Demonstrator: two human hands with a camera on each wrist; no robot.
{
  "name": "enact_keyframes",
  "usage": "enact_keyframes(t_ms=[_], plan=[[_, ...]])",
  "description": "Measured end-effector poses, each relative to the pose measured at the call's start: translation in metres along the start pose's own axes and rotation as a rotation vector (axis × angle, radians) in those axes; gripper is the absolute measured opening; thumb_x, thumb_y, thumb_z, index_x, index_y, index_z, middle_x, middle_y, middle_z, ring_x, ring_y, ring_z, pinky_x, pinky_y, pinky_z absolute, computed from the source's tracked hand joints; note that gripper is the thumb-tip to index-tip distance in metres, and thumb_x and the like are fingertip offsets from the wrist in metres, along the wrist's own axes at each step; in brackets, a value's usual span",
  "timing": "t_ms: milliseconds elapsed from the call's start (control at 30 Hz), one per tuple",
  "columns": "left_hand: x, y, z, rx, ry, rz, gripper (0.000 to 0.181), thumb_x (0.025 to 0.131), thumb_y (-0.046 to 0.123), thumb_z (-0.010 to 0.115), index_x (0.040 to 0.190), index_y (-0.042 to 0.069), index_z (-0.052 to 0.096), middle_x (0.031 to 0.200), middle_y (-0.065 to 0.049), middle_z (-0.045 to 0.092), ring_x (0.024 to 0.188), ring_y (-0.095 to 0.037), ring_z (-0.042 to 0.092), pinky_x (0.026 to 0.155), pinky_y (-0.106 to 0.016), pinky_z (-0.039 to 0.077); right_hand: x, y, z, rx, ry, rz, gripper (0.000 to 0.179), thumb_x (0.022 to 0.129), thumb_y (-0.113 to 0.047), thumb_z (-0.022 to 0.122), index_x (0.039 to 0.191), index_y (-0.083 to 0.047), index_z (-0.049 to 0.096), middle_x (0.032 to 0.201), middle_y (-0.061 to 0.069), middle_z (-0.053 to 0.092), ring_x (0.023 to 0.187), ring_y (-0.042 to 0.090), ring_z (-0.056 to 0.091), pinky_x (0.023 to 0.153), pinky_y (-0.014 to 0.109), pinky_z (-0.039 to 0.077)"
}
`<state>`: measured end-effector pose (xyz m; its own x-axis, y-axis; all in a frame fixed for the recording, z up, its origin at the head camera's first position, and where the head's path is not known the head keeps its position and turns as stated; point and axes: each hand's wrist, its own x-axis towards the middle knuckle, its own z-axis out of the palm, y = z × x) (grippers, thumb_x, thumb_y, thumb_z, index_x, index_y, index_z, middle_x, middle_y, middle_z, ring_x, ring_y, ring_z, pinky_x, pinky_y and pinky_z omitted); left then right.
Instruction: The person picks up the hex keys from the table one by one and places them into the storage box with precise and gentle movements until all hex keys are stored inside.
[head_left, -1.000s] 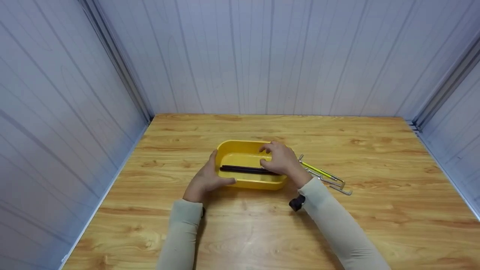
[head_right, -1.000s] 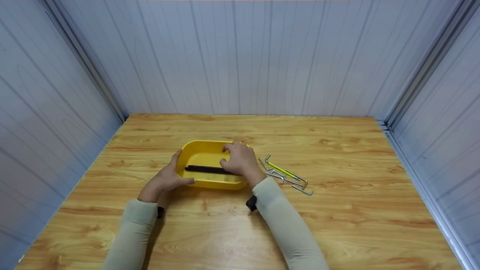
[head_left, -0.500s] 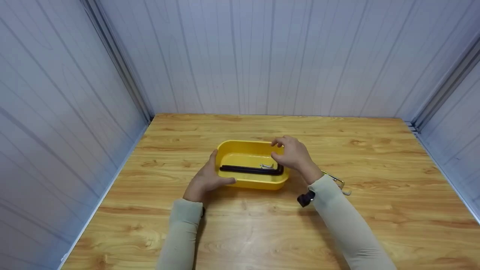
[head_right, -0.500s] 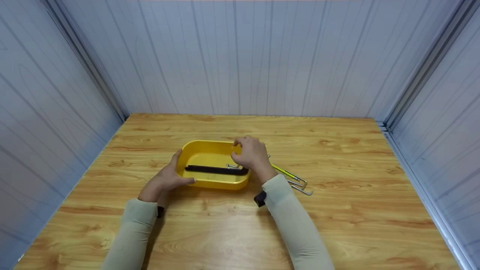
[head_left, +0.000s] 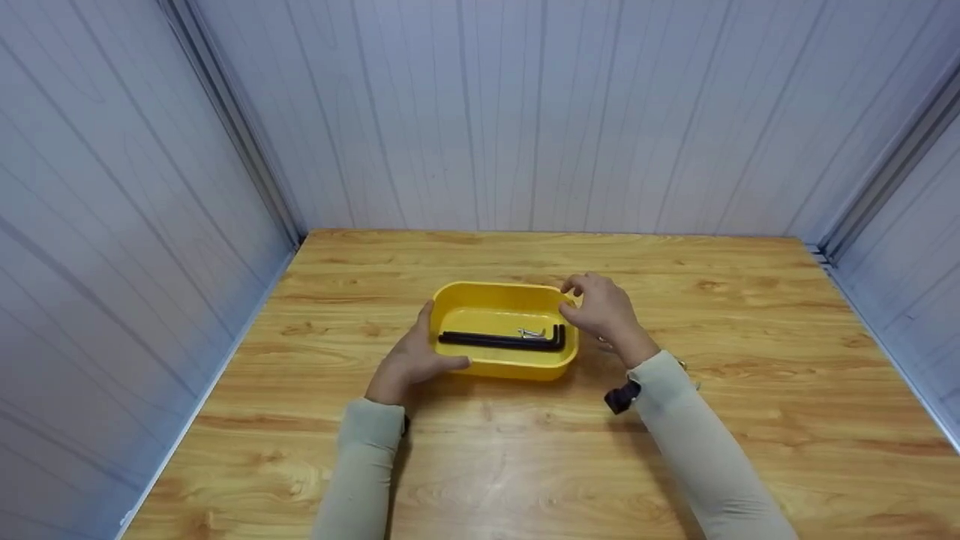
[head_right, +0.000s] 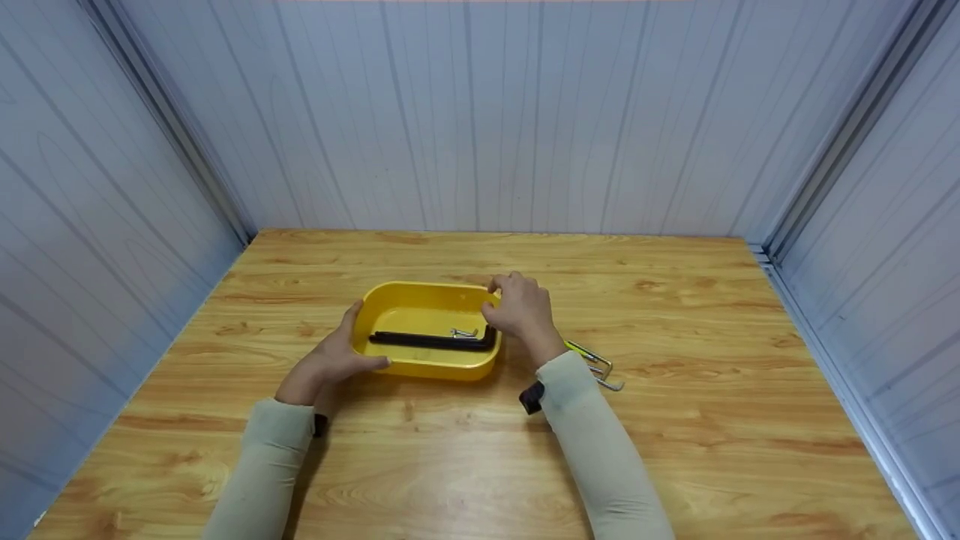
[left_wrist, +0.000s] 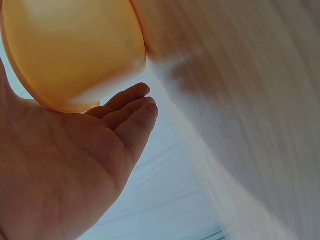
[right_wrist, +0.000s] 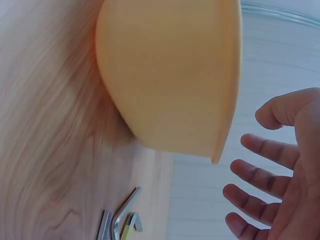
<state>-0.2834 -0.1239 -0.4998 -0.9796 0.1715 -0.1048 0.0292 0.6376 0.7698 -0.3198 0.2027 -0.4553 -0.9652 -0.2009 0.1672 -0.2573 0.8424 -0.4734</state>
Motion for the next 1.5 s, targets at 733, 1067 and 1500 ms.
enact_keyframes(t_ms=[733,1067,1500], plan=[[-0.001,0.000,0.000,-0.008,0.008,0.009,0.128,0.064,0.047,0.086,0.156,0.018,0.001,0.157,-0.012,0.028,0.139,-0.028,0.035,0.116,-0.049,0.025,-0.008,0.039,-0.001,-0.071,-0.074,0.073,0.033,0.083,-0.033,0.060,0.106,-0.011,0.068,0.098,0.013,0.063,0.085,0.028,0.060,0.069,0.042,0.049],[-0.001,0.001,-0.001,-0.005,0.016,-0.002,0.127,0.064,0.047,0.086,0.156,0.021,0.003,0.157,-0.012,0.030,0.137,-0.028,0.037,0.116,-0.049,0.025,-0.013,0.044,0.001,-0.079,-0.140,0.124,0.032,0.086,-0.038,0.061,0.101,-0.011,0.068,0.092,0.008,0.069,0.077,0.022,0.062,0.067,0.040,0.050],[-0.001,0.001,0.000,-0.008,0.012,0.007,0.127,0.064,0.046,0.086,0.156,0.019,0.002,0.156,-0.011,0.030,0.136,-0.027,0.038,0.115,-0.048,0.026,-0.017,0.049,0.007,-0.139,-0.200,0.147,0.029,0.085,-0.033,0.058,0.101,-0.012,0.070,0.092,0.009,0.069,0.068,0.021,0.057,0.061,0.037,0.046]])
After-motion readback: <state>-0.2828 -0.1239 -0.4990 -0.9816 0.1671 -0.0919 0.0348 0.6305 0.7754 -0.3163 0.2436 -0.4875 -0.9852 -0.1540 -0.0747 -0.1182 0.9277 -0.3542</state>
